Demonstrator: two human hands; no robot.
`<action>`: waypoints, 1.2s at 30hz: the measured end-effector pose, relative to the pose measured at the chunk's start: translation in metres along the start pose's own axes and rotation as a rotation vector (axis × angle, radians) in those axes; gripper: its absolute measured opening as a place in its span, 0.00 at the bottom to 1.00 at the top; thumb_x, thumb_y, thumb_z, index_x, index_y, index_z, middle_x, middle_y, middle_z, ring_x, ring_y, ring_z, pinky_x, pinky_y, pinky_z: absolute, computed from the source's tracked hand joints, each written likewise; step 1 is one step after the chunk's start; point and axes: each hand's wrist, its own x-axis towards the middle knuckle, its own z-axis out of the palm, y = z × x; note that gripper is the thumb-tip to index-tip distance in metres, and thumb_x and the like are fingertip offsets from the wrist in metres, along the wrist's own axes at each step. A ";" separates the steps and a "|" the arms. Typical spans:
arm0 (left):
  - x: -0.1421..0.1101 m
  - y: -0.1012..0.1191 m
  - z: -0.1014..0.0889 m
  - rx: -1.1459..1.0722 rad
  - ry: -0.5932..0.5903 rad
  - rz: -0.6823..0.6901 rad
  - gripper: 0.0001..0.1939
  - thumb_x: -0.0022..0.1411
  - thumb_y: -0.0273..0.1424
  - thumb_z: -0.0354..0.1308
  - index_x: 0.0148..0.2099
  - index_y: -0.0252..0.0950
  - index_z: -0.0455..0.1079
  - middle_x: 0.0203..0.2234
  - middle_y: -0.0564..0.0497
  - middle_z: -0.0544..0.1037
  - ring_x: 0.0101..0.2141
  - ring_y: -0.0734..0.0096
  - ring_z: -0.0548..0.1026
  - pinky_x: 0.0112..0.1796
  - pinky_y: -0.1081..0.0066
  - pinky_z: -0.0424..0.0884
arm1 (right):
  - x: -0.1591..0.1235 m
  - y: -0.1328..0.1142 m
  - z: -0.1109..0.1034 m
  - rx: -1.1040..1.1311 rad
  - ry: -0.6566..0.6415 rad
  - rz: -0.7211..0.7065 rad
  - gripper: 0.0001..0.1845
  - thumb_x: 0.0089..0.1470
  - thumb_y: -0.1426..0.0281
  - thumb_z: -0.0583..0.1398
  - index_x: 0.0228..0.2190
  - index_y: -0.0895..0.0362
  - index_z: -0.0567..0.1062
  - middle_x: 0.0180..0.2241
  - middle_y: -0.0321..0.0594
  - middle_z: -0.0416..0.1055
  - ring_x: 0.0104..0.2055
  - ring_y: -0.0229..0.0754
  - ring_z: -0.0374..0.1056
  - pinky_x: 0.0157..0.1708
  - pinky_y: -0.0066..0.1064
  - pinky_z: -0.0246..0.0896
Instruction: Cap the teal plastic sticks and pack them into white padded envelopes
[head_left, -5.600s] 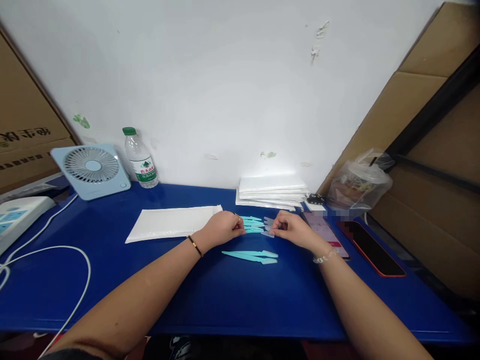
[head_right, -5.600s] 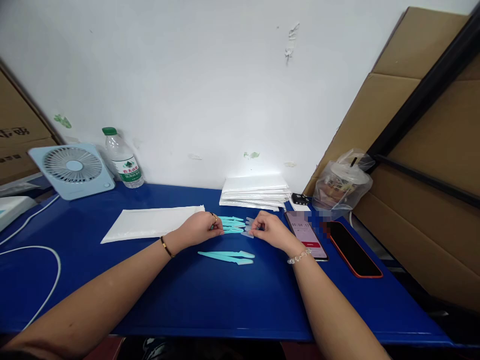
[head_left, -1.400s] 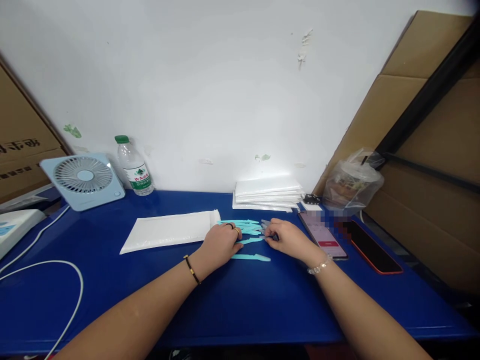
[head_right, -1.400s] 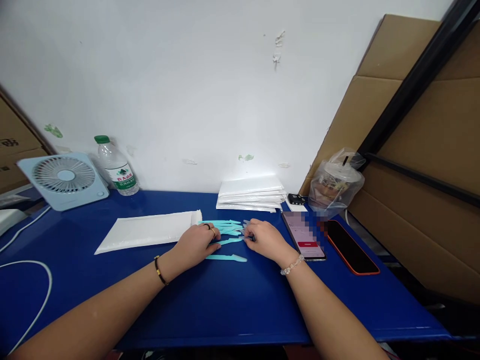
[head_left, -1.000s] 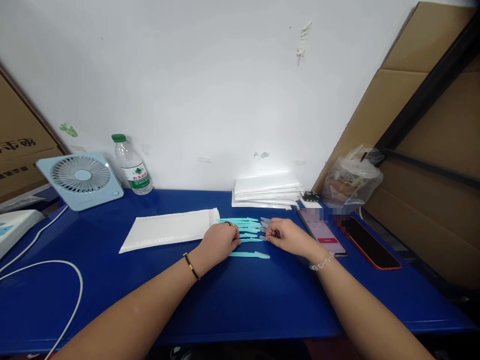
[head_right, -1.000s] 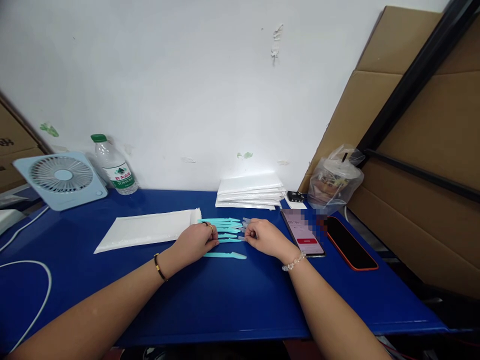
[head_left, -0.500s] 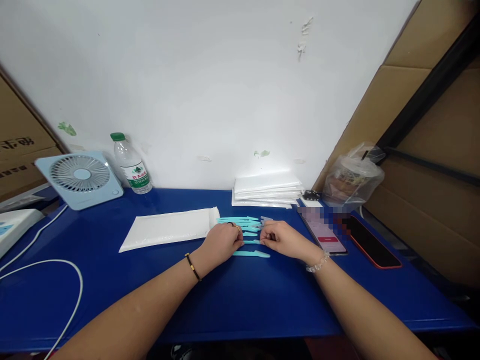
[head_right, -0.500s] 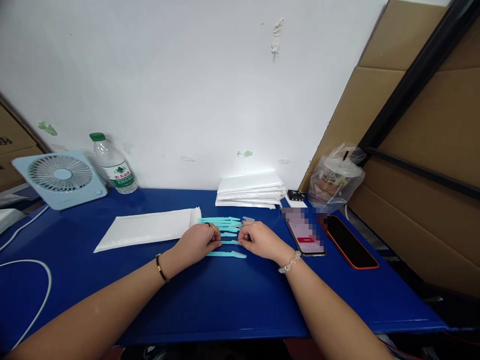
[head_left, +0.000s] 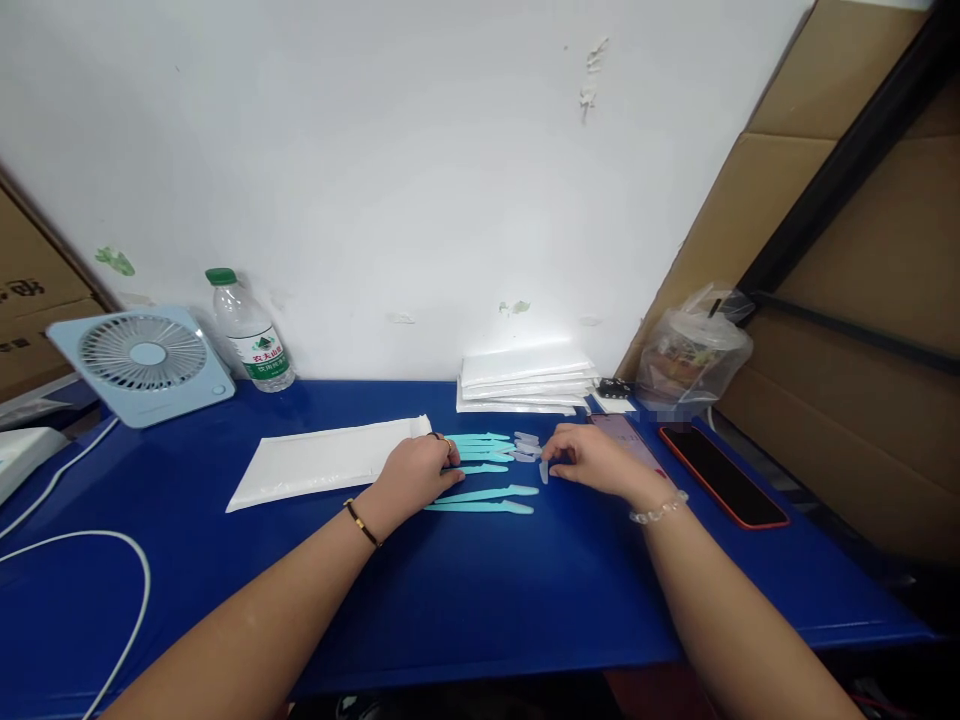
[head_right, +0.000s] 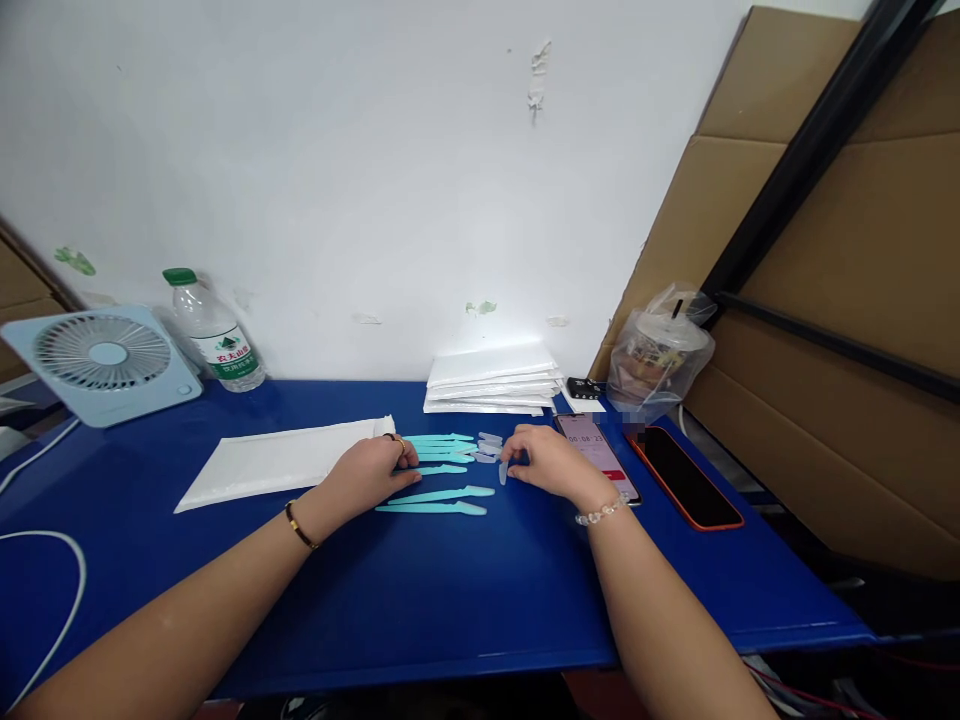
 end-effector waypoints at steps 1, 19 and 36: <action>0.000 0.000 0.001 -0.010 -0.009 -0.001 0.08 0.56 0.37 0.57 0.32 0.38 0.72 0.29 0.50 0.75 0.31 0.67 0.72 0.30 0.71 0.62 | 0.001 -0.002 0.002 0.011 -0.029 -0.029 0.06 0.47 0.71 0.63 0.30 0.54 0.79 0.33 0.39 0.70 0.31 0.40 0.67 0.30 0.29 0.60; -0.002 0.005 0.001 -0.032 -0.007 0.002 0.09 0.57 0.34 0.54 0.28 0.37 0.70 0.27 0.50 0.76 0.28 0.69 0.71 0.26 0.72 0.60 | 0.002 -0.013 0.015 0.266 -0.114 -0.016 0.10 0.55 0.66 0.58 0.35 0.55 0.77 0.23 0.38 0.73 0.21 0.37 0.67 0.24 0.28 0.63; -0.001 0.013 0.006 -0.063 -0.012 0.057 0.07 0.57 0.33 0.55 0.29 0.37 0.71 0.28 0.51 0.76 0.28 0.69 0.71 0.27 0.72 0.60 | 0.017 -0.032 0.035 0.151 0.015 -0.062 0.12 0.52 0.62 0.61 0.24 0.56 0.77 0.24 0.35 0.70 0.24 0.36 0.65 0.23 0.27 0.59</action>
